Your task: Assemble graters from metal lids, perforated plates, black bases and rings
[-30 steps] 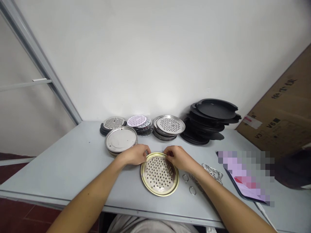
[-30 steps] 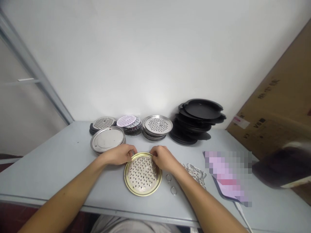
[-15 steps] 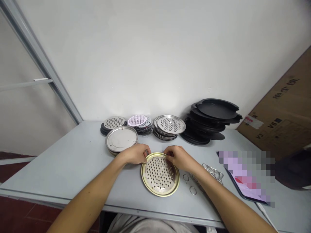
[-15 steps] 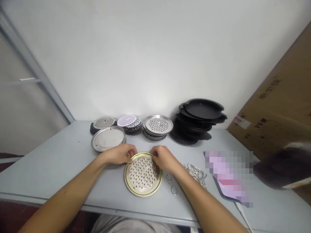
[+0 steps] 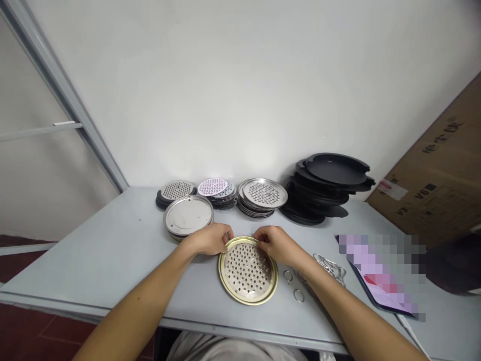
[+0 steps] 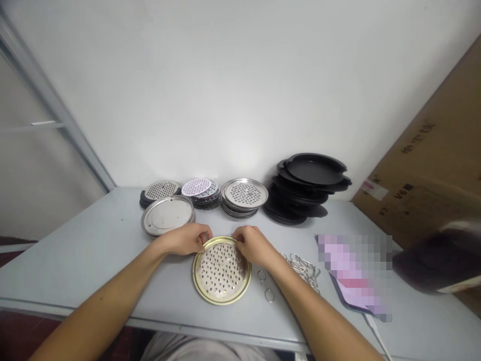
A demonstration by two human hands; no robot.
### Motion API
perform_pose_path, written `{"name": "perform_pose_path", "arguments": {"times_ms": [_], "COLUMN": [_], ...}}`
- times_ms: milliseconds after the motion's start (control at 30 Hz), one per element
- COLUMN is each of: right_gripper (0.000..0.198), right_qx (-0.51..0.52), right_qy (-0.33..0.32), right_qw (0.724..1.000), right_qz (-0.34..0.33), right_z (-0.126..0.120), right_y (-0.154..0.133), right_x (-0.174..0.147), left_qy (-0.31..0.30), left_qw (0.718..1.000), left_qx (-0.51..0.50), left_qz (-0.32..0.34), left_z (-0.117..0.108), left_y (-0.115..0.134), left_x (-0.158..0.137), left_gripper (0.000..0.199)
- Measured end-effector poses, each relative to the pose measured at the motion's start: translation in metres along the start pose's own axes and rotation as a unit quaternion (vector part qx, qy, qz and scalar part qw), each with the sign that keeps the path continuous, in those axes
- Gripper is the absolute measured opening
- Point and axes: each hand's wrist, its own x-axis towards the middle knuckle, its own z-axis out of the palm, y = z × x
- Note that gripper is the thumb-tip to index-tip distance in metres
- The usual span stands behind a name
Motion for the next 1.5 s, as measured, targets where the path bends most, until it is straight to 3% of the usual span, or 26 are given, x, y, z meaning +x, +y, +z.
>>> {"name": "perform_pose_path", "arguments": {"times_ms": [667, 1033, 1200, 1400, 1500], "right_gripper": [0.018, 0.013, 0.012, 0.012, 0.011], "right_qx": [-0.017, -0.004, -0.052, -0.183, -0.184], "right_qy": [0.000, -0.001, 0.004, -0.003, -0.014], "right_qw": [1.000, 1.000, 0.999, 0.983, 0.983], "right_qz": [-0.012, 0.020, 0.010, -0.013, -0.021], "right_z": [0.000, 0.005, 0.005, 0.004, 0.004], "right_y": [-0.003, 0.000, -0.004, -0.019, -0.019], "right_x": [0.000, 0.003, 0.001, -0.005, -0.005], "left_qy": [0.039, 0.048, 0.054, 0.060, 0.063], "left_qw": [0.997, 0.997, 0.997, 0.997, 0.997], "left_qx": [0.064, 0.063, 0.056, 0.052, 0.052], "left_qz": [-0.002, -0.004, -0.010, -0.003, -0.004], "left_z": [0.008, 0.010, 0.011, 0.012, 0.013], "left_y": [0.008, 0.007, 0.008, 0.006, 0.006], "left_x": [-0.003, -0.003, -0.002, -0.001, -0.001], "left_gripper": [0.026, 0.023, 0.023, 0.024, 0.024]}}
